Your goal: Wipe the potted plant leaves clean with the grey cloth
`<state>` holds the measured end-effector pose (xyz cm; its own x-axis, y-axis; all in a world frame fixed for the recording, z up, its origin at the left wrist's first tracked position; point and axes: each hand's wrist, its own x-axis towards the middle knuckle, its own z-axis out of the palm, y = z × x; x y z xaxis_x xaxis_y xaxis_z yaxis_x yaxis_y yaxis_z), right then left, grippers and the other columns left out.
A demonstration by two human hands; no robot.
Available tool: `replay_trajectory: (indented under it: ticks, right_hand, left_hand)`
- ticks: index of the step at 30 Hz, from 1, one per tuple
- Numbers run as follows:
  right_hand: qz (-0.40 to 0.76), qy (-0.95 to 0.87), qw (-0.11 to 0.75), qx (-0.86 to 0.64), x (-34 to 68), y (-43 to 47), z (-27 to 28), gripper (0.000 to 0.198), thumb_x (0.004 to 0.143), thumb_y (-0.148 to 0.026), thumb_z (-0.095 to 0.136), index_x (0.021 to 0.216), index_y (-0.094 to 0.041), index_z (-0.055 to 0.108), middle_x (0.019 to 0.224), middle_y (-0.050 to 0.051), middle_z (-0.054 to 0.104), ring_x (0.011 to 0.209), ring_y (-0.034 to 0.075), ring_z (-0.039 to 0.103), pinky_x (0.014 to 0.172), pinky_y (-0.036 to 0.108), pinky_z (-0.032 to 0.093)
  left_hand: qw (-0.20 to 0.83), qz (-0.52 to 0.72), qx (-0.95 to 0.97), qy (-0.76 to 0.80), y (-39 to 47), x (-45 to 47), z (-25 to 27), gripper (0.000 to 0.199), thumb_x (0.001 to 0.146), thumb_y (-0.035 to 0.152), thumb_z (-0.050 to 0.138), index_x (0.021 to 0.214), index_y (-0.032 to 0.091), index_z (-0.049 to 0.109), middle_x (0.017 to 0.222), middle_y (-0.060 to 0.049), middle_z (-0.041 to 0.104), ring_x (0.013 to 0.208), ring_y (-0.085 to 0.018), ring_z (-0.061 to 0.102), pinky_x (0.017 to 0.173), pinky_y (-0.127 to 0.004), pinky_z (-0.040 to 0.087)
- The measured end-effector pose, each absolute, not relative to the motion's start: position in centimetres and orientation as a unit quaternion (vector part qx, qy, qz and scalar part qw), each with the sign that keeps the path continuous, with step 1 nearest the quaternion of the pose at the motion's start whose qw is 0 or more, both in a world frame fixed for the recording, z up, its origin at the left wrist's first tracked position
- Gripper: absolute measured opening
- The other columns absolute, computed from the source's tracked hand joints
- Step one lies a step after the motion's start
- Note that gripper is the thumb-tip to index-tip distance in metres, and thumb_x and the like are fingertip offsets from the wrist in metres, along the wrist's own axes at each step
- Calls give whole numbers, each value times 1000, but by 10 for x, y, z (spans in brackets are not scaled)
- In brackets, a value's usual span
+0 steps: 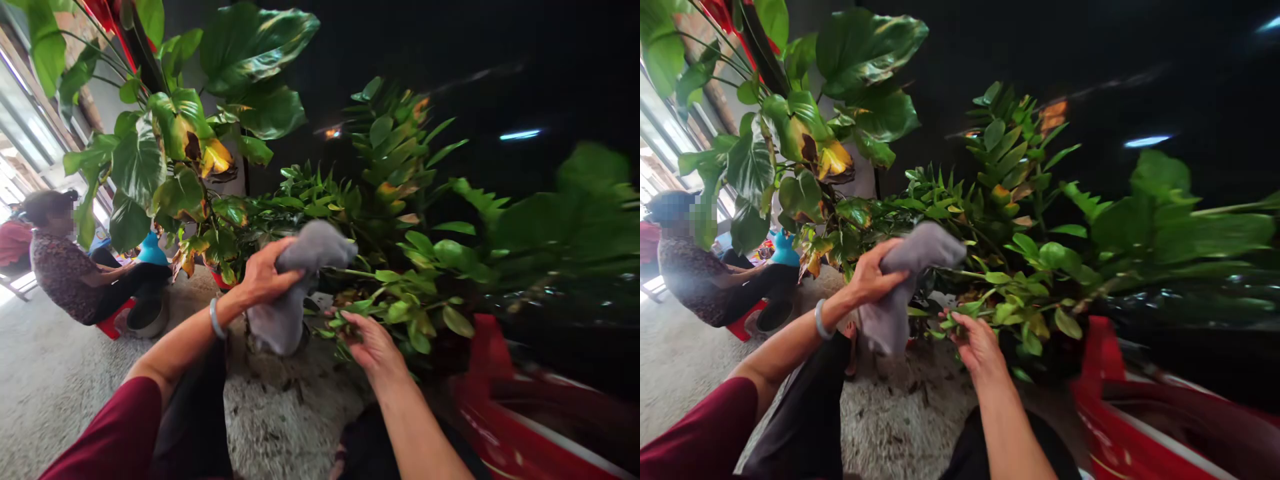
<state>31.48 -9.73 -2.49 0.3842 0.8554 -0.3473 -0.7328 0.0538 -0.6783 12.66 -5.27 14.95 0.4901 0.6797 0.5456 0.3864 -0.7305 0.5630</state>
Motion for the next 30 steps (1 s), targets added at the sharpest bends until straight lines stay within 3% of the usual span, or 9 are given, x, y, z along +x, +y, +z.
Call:
replay_trajectory:
  ticks: [4, 11, 15, 21, 26, 30]
  right_hand:
    - [542, -75, 724, -420, 311, -95, -21, 29, 47, -4, 73, 67, -20, 59, 63, 0, 73, 54, 20, 70, 44, 26, 56]
    - [532, -66, 700, -472, 314, -103, -27, 33, 44, -3, 75, 59, -21, 52, 50, -6, 65, 41, 15, 61, 37, 22, 51]
    - [537, -76, 689, -481, 319, -108, -29, 34, 43, -6, 76, 60, -21, 51, 51, -5, 66, 43, 15, 62, 39, 22, 51]
    - [540, -102, 690, -470, 315, -105, -30, 30, 43, -12, 78, 61, -21, 56, 59, 0, 70, 52, 19, 68, 46, 25, 53]
    - [538, -117, 695, -463, 315, -101, -35, 28, 45, -20, 79, 63, -25, 57, 56, -1, 69, 58, 22, 69, 48, 28, 54]
    - [536, -109, 686, -479, 323, -106, -40, 30, 45, -19, 80, 62, -24, 56, 53, -3, 66, 52, 20, 66, 45, 27, 53]
  left_hand:
    - [156, 411, 806, 396, -15, 166, 145, 61, 75, 25, 72, 134, 22, 56, 133, -6, 61, 122, -25, 56, 108, -38, 42]
    - [335, 115, 860, 368, -45, 125, 77, 56, 71, 33, 76, 122, 14, 66, 105, -4, 72, 98, -25, 65, 87, -32, 52]
    - [354, 137, 861, 337, -67, 99, 104, 52, 71, 35, 75, 120, 18, 68, 103, -2, 71, 99, -25, 65, 87, -31, 51]
    - [284, 341, 831, 334, -64, 159, 141, 61, 75, 31, 72, 133, 23, 58, 125, -3, 66, 114, -23, 60, 102, -33, 45]
    - [283, 182, 889, 311, -70, 184, 102, 62, 73, 35, 75, 132, 26, 59, 126, -2, 66, 117, -26, 60, 103, -37, 45]
    - [339, 112, 883, 304, -77, 144, 90, 60, 72, 39, 76, 127, 21, 64, 114, -4, 71, 109, -27, 64, 96, -35, 49]
